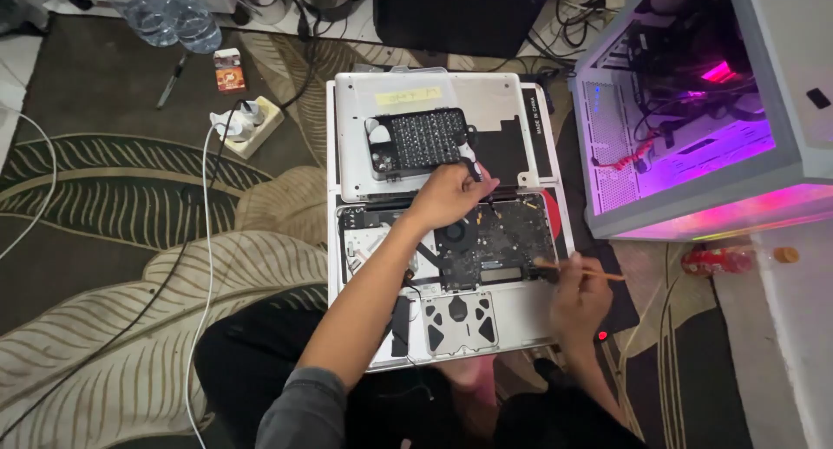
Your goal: Brushing dust off the internal components of a disassembled laptop using a small brush and a marker for manipulation.
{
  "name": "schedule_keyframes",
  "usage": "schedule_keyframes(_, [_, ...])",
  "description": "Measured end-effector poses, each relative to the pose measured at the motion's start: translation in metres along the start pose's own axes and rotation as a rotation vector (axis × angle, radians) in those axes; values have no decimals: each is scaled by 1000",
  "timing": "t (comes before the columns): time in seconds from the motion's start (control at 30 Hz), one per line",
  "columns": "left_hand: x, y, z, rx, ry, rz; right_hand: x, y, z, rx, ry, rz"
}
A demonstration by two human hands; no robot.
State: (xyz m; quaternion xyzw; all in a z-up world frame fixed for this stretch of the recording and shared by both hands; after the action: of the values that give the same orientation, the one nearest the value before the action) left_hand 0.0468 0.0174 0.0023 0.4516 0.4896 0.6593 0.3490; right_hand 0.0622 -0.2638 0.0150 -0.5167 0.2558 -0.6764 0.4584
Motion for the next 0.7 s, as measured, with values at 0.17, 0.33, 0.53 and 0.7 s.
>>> schedule_keyframes(0.17, [4, 13, -4, 0, 2, -14, 5, 22, 0, 9, 87, -102])
schedule_keyframes(0.33, [4, 11, -2, -13, -13, 5, 4, 11, 1, 25, 90, -82])
schedule_keyframes(0.53, [4, 16, -4, -11, -8, 10, 5, 8, -2, 10, 69, -90])
schedule_keyframes(0.7, [6, 21, -5, -13, -9, -51, 1, 8, 1, -4, -27, -48])
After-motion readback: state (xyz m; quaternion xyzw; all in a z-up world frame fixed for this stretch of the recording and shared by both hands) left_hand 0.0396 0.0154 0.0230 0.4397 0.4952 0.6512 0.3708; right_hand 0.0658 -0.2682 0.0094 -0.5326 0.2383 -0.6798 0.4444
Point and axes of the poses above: each hand's wrist, its own z-axis towards the middle knuckle, its own x-axis out of the back of the hand, y = z × x, the point moved 5 cm from there along z, towards the middle knuckle, and after that the axes turned 4 degrees about -x, right-handed, at the moved point
